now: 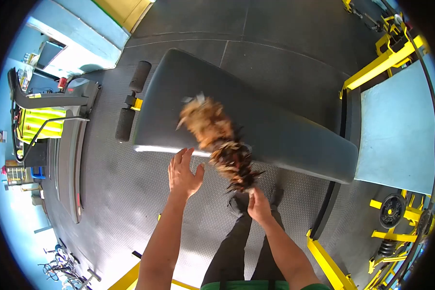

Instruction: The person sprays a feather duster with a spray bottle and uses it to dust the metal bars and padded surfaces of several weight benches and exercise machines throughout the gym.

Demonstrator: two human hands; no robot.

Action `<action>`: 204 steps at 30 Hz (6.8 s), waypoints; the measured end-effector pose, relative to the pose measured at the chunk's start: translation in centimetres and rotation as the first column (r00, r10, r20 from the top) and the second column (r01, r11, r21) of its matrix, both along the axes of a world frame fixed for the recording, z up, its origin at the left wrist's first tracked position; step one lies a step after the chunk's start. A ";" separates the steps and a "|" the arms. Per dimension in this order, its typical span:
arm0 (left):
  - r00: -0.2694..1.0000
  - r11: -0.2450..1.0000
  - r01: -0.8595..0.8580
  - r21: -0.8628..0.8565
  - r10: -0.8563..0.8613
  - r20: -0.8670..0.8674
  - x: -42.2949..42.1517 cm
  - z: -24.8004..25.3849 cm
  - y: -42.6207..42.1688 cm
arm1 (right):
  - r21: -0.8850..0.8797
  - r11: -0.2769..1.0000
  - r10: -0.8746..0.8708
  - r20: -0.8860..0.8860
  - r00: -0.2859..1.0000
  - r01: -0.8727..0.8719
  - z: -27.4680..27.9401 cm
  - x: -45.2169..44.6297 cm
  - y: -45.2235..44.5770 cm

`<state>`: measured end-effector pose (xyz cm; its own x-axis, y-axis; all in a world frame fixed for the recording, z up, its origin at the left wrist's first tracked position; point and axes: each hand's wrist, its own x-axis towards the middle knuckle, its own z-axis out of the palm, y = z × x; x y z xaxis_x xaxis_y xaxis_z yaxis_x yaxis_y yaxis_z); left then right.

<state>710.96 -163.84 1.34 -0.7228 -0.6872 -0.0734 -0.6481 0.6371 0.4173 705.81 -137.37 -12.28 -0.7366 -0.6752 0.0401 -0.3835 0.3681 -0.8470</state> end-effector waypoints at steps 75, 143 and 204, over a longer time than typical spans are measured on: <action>0.508 0.106 -0.249 0.963 0.861 0.037 8.8 -9.6 -28.1 | 0.952 0.303 0.677 -0.255 0.690 0.055 32.3 -16.8 -56.1; 0.970 0.441 0.217 0.871 -0.197 -0.142 22.1 -16.6 -71.4 | 0.957 0.065 -0.586 -0.192 0.787 0.282 16.1 9.9 -65.6; 0.980 0.546 0.197 0.814 -0.101 -0.169 19.3 -19.0 -65.0 | 0.856 0.515 0.113 -0.115 0.987 0.041 15.8 10.9 -68.1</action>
